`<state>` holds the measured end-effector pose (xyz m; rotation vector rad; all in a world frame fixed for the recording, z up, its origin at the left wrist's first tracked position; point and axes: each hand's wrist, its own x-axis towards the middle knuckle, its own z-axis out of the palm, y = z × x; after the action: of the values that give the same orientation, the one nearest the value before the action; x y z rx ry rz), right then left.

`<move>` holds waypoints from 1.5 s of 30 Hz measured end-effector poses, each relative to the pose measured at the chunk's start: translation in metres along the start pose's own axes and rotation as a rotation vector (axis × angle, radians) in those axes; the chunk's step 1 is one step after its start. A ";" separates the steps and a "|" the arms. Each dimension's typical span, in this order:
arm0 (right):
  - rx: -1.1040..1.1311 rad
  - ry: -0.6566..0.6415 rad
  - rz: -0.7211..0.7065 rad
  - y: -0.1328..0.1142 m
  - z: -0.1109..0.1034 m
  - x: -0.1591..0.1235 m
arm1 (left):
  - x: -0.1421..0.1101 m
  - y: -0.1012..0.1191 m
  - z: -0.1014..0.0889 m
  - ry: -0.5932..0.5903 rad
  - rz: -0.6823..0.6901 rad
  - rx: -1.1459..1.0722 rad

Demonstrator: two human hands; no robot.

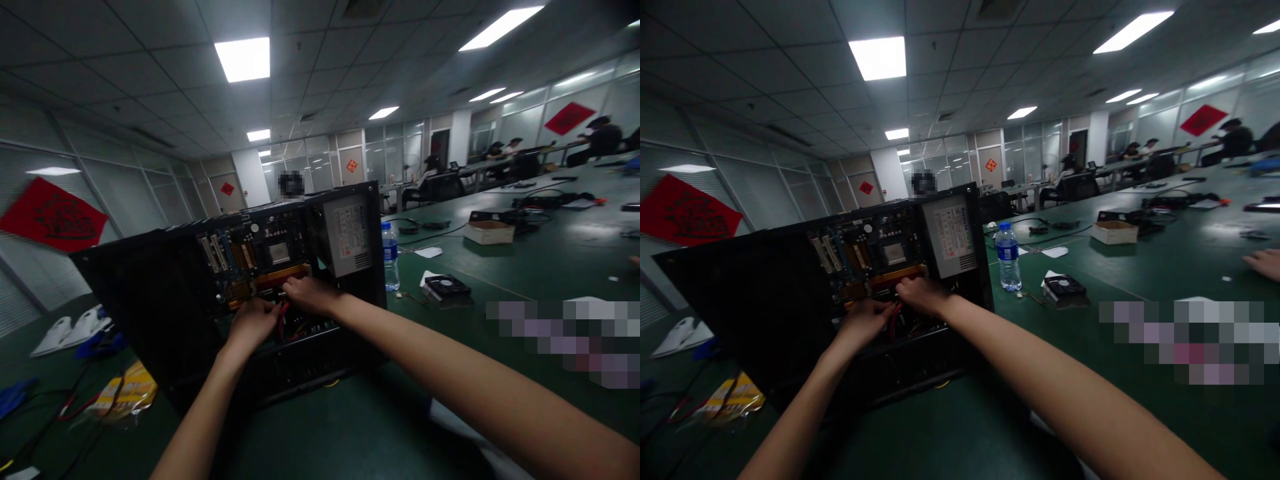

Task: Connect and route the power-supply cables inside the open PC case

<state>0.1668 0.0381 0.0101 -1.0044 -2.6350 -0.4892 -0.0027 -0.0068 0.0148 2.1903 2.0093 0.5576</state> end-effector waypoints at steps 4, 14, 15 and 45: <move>0.012 0.063 0.022 0.002 0.004 -0.001 | 0.000 -0.002 -0.001 0.022 0.002 -0.016; 0.018 0.136 -0.013 0.003 0.011 0.001 | -0.002 -0.007 0.000 0.021 0.030 -0.059; 0.023 0.133 -0.008 0.003 0.013 0.002 | -0.002 -0.007 0.000 0.013 0.032 -0.060; -0.028 0.032 0.044 -0.003 0.011 0.001 | -0.001 -0.010 0.004 0.046 0.036 -0.042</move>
<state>0.1625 0.0414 0.0005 -1.0520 -2.5789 -0.5288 -0.0104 -0.0056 0.0075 2.2132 1.9657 0.6545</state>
